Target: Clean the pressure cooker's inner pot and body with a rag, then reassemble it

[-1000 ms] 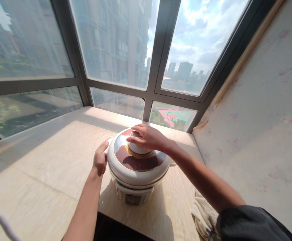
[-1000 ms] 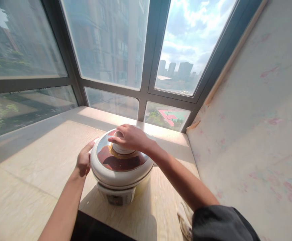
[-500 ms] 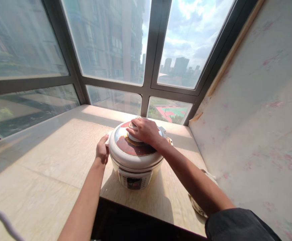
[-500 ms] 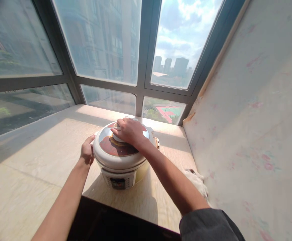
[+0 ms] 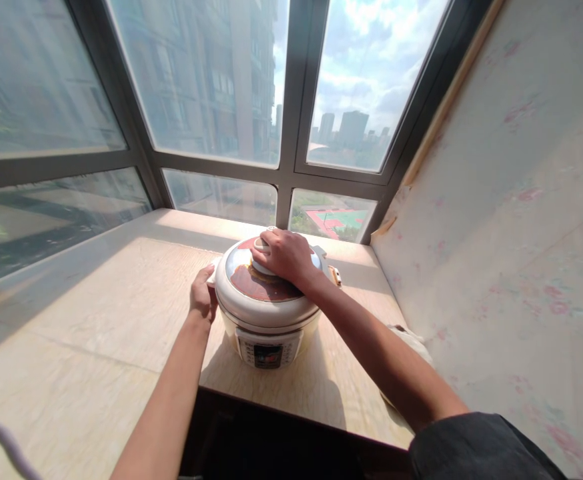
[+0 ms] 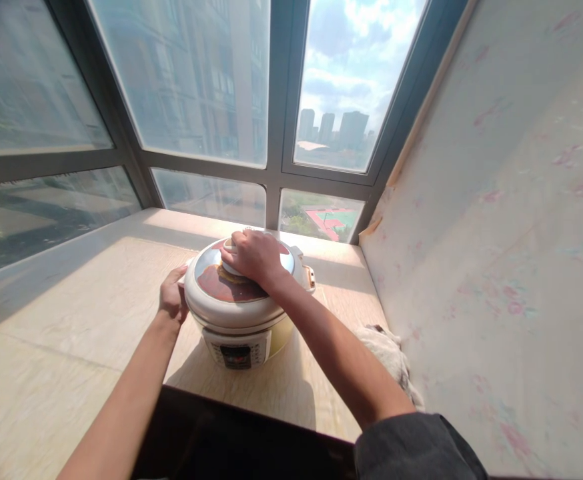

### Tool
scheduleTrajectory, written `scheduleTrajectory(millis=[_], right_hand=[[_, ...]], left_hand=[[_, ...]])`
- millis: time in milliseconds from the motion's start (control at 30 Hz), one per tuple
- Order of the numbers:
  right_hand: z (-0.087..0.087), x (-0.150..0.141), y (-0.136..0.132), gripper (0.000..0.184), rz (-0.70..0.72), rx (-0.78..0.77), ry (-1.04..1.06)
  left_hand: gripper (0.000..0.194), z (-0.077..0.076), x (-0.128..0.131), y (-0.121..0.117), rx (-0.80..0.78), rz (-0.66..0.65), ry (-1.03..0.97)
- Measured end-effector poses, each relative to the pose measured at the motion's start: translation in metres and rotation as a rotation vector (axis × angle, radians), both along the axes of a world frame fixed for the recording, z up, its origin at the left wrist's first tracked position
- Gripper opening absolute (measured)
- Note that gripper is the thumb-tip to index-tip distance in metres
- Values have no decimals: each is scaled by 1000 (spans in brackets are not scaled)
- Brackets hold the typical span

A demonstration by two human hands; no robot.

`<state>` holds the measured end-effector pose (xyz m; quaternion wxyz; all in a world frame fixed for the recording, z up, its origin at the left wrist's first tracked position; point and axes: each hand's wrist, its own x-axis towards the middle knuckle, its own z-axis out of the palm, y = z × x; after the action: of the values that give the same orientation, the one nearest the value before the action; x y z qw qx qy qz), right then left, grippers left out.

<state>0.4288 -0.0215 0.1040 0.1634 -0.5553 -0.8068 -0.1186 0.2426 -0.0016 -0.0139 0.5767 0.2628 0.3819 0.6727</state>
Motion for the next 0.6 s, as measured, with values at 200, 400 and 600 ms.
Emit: scheduleTrajectory(millis=[200,400,600], right_hand=[[1,-1,-3,43,-12,4,-10],[-1,-3,-3,47,-27,0,-28],[-4,-6,-1,43,-63,25,-27]], left_hand=[[32,1,3,0,-56,61,-53],[24,1,5,2,-72,90,-44],[29,-3,4,3,-24,86,-26]])
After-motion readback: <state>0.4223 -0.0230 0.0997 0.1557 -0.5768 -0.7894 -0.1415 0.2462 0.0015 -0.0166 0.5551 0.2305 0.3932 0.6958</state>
